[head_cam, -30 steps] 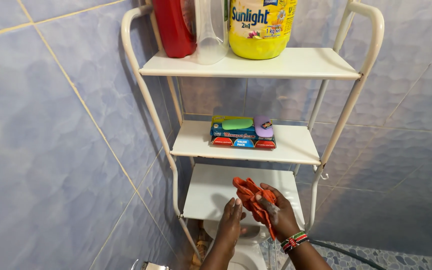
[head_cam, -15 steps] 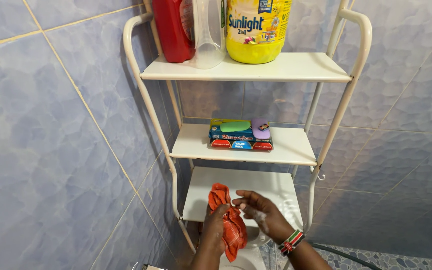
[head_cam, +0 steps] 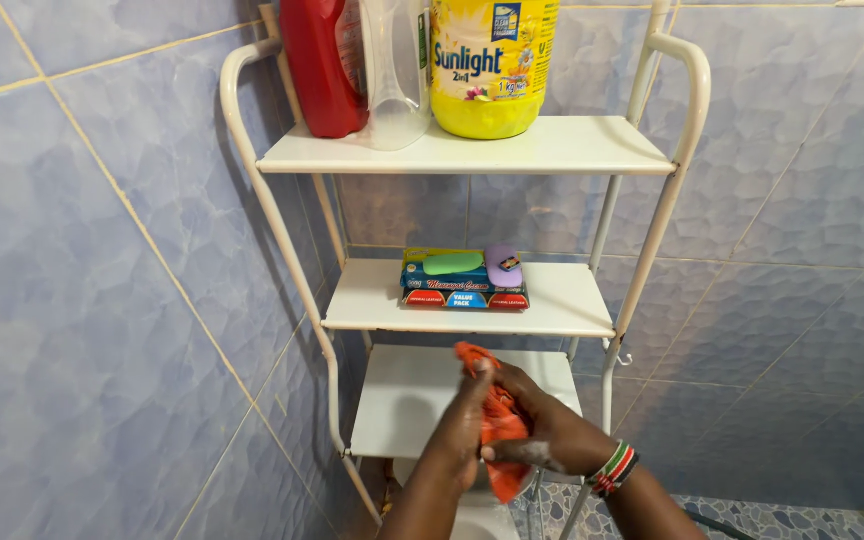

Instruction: The person wipes down a bathroom shelf using a cloth and then cleans the inside of the toilet bowl using a toilet brush.

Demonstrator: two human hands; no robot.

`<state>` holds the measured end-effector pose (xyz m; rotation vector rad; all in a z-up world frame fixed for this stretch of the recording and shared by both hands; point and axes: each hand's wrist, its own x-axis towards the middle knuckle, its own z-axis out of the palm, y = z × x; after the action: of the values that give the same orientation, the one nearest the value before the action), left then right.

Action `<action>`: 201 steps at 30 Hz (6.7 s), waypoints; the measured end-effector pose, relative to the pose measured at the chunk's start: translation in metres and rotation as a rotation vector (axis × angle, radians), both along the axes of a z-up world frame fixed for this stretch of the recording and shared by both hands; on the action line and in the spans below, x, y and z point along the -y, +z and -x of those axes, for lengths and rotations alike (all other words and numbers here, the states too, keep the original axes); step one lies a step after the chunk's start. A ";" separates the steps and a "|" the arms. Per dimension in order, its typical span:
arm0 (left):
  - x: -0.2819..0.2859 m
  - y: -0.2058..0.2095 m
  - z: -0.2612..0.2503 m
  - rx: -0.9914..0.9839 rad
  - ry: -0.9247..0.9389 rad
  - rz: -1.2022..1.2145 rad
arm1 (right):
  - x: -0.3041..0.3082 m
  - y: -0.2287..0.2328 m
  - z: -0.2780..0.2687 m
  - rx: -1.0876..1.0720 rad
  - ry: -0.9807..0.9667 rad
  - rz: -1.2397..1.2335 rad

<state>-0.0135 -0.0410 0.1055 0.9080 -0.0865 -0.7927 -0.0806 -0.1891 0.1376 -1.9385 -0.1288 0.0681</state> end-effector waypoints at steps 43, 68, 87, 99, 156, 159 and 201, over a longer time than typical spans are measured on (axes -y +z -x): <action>0.012 0.015 -0.092 1.519 0.584 -1.162 | 0.108 0.031 -0.156 -0.211 -0.832 1.117; -0.038 0.009 -0.093 1.297 0.756 -0.681 | -0.052 0.071 -0.070 0.167 -0.399 0.511; -0.117 -0.010 -0.174 0.721 0.978 -1.005 | -0.161 0.009 -0.245 0.189 -0.082 1.388; -0.130 0.006 -0.168 0.779 0.940 -1.044 | -0.156 0.011 -0.325 -0.001 -0.155 1.569; -0.008 0.188 -0.075 1.819 0.807 -0.878 | 0.031 0.274 -0.075 1.326 -0.701 0.645; 0.009 0.207 -0.080 1.803 0.701 -0.951 | 0.051 0.294 -0.097 1.400 -0.794 0.555; 0.033 0.218 -0.107 1.704 0.892 -0.834 | 0.079 0.276 -0.138 0.041 -0.343 1.594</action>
<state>0.0936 -0.0743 0.3237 1.9842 -0.8049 1.0351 0.0578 -0.2681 0.4139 -3.5152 0.3566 -0.1537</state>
